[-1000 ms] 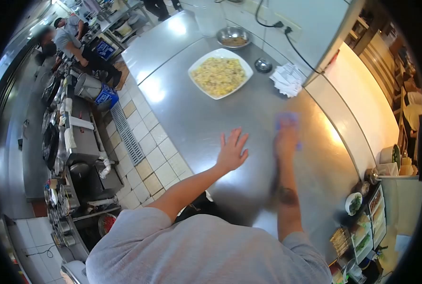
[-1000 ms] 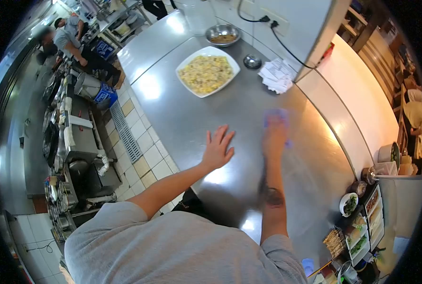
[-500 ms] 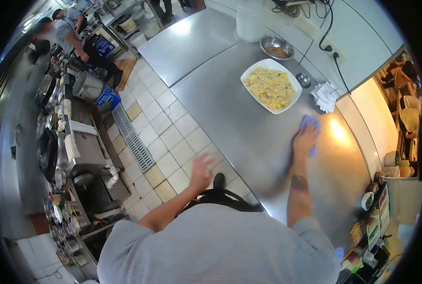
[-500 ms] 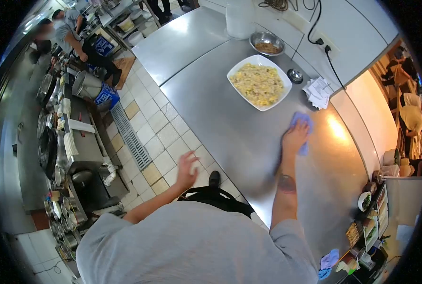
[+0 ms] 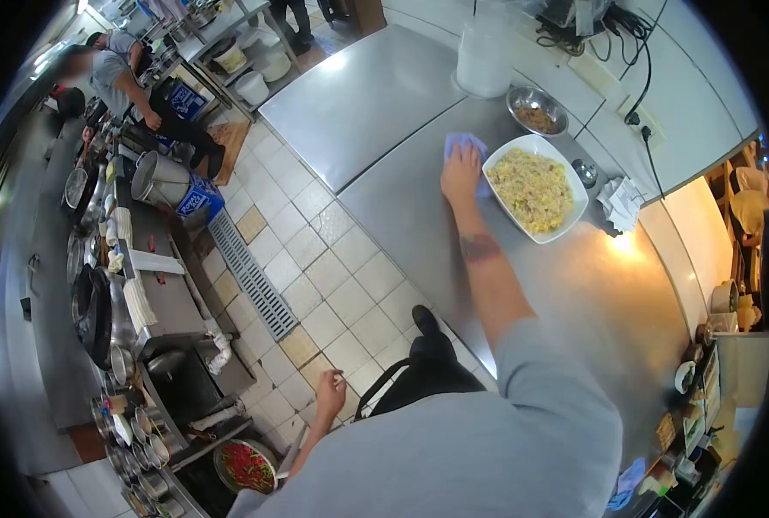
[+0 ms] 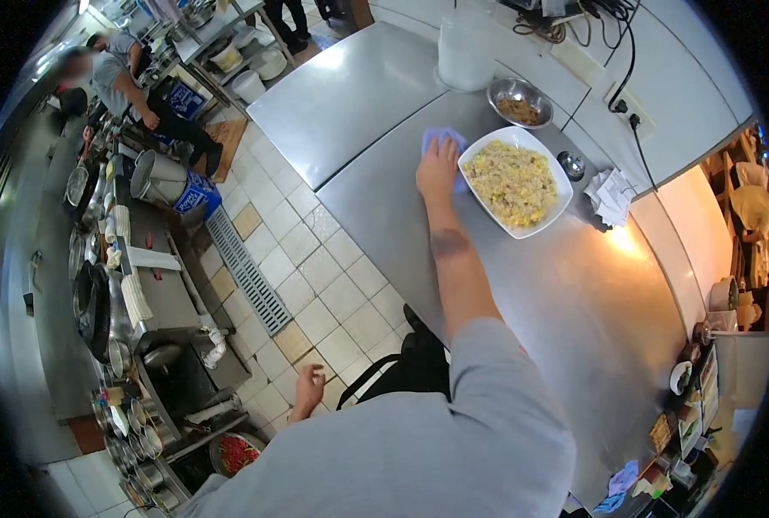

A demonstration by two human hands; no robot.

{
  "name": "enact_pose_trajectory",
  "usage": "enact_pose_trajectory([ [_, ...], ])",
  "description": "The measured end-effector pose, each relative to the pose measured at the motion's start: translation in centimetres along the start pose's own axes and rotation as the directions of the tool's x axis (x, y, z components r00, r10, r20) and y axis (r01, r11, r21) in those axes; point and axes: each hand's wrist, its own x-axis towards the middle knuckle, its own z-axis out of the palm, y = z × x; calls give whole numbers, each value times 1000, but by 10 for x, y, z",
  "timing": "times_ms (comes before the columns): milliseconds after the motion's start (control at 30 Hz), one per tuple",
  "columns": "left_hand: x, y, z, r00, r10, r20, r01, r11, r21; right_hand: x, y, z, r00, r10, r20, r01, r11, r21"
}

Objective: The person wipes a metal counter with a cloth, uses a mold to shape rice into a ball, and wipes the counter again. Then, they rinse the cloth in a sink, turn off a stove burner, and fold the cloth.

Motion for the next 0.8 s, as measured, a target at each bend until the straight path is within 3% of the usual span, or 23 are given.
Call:
enact_pose_trajectory([
  [67,-20,-6,4,996,-3,87,2,1000,3,29,-5,27,958,-232,-171,233,972,-12],
  [100,-28,-5,4,997,-6,79,5,1000,11,32,-14,35,958,-228,-172,231,973,-1],
  [167,-50,-6,-2,990,-76,119,67,995,79,26,-39,48,918,-369,145,348,925,152],
  [200,-60,-32,4,988,-72,134,61,994,88,2,-53,53,861,-504,72,483,853,196],
  [233,-61,-70,17,977,-129,170,116,990,82,-28,-71,36,869,-488,79,342,710,616],
  [267,-55,-89,23,963,-176,207,163,984,76,-59,-84,29,825,-560,71,316,563,764],
  [300,-46,-88,20,962,-153,228,138,987,80,-90,-91,30,727,-686,7,468,503,726],
  [333,-37,-87,16,942,-118,315,89,990,106,-118,-93,12,665,-741,-92,485,335,808],
  [367,-28,-78,11,913,-87,399,36,990,133,-140,-89,-12,567,-818,95,445,401,801],
  [433,-1,-11,-17,920,-73,385,-3,981,194,-178,-63,-76,531,-831,168,496,465,733],
  [500,28,6,-29,907,-35,420,-90,957,274,-224,-13,-122,686,-705,179,483,626,612],
  [567,78,0,-26,946,202,253,-254,947,194,-273,29,-193,876,-405,262,281,870,406],
  [633,109,30,-28,894,338,294,-419,865,278,-331,75,-254,924,-153,351,92,979,184],
  [700,135,69,-20,825,451,342,-545,794,269,-395,123,-316,909,-9,416,24,999,-30],
  [767,163,104,-2,648,668,366,-756,622,203,-470,181,-364,911,114,398,-17,971,-239],
  [800,163,133,4,552,748,369,-830,532,165,-501,206,-388,900,248,357,-129,937,-325],
])
